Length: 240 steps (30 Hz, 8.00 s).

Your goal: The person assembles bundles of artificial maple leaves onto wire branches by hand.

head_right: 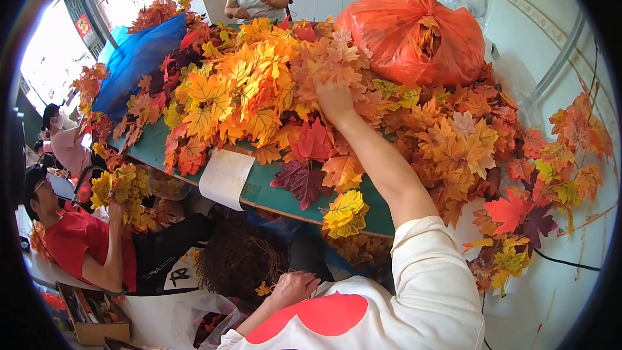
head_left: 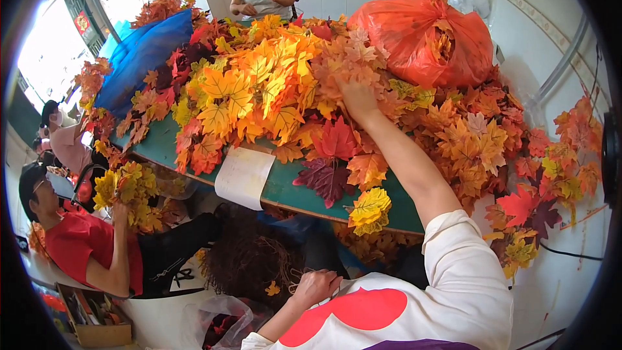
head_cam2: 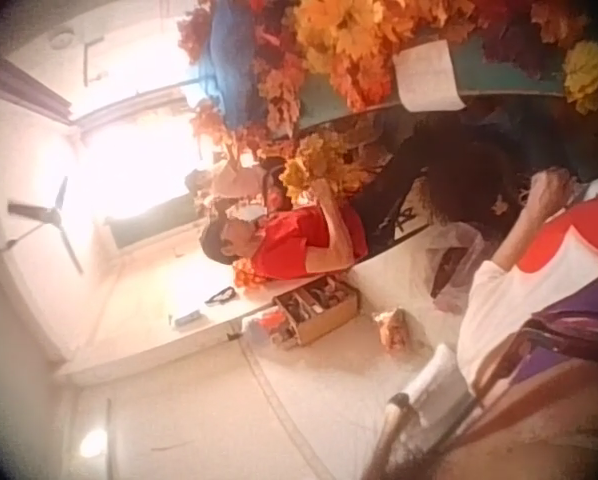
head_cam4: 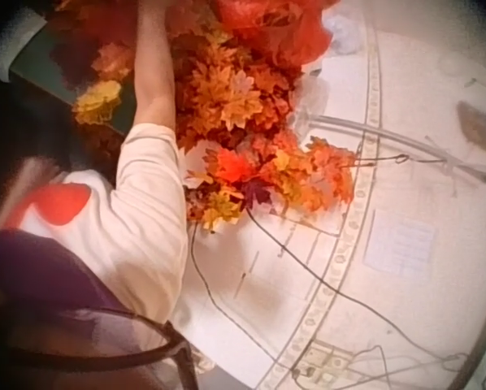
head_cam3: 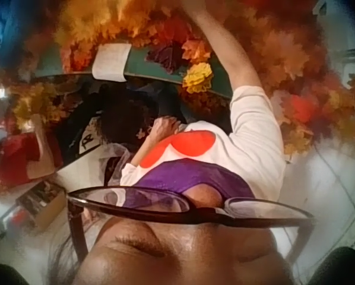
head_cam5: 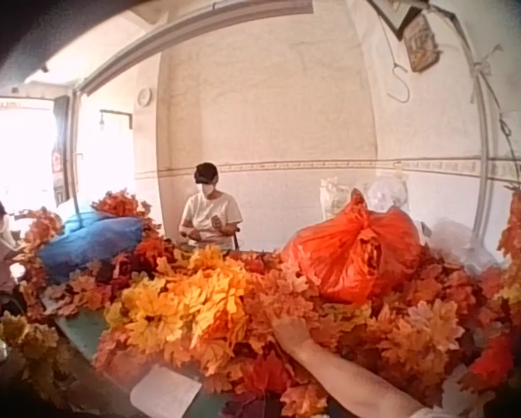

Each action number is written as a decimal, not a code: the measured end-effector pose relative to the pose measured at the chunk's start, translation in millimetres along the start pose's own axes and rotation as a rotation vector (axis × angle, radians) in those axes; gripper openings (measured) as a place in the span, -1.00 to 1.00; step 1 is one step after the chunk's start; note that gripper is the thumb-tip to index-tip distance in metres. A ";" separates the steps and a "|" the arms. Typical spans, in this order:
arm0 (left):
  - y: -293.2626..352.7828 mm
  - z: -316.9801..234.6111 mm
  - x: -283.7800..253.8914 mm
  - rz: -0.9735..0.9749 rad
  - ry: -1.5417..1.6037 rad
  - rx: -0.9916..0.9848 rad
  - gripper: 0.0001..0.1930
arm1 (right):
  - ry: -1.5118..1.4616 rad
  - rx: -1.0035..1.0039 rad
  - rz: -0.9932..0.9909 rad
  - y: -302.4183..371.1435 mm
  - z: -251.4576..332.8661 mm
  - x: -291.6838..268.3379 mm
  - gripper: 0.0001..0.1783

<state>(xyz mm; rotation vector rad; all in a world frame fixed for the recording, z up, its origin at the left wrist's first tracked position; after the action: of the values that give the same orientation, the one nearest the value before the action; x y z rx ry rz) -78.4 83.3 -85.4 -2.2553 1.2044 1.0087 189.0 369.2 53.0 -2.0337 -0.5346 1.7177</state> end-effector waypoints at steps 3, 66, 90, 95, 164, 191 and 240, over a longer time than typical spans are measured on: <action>2.4 -0.6 -1.1 -0.018 -0.015 -0.014 -0.70 | -0.019 0.024 -0.009 -12.0 -20.1 -36.8 -0.55; -74.9 27.3 -57.5 -0.494 0.088 -0.281 -0.74 | -0.319 0.269 -0.040 137.2 -140.7 -10.3 -0.56; -17.8 -21.9 -80.7 -0.618 0.331 -0.140 -0.28 | -0.947 0.878 0.393 100.3 -194.7 -48.0 -0.65; -25.6 -25.2 -72.7 -0.615 0.450 -0.108 -0.30 | -0.130 0.366 0.406 88.9 -199.4 -129.0 -0.66; -17.6 -28.2 -37.4 -0.500 0.677 -0.178 -0.43 | -0.559 0.566 0.158 156.5 -98.5 -61.5 -0.14; -12.2 -33.8 -28.1 -0.385 0.656 -0.178 -0.44 | -0.076 0.917 0.034 253.1 -251.1 -183.1 -0.86; -24.9 -90.9 6.7 -0.197 0.752 -0.131 -0.53 | -0.539 0.522 -0.141 263.2 -207.4 -140.8 -0.34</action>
<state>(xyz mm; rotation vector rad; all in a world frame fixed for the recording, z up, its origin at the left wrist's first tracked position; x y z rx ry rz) -17.8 36.7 -29.9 -2.9065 1.1525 0.1448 376.2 57.6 55.1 -1.1505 -0.3249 2.0501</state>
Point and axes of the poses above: each hand's wrist, its own y-axis away from the middle knuckle, its own x-axis out of the palm, z = x × y, the point moved 6 cm from there along -y, towards the middle knuckle, and after that the axes turned 3 degrees about z, right-handed, at the moved point
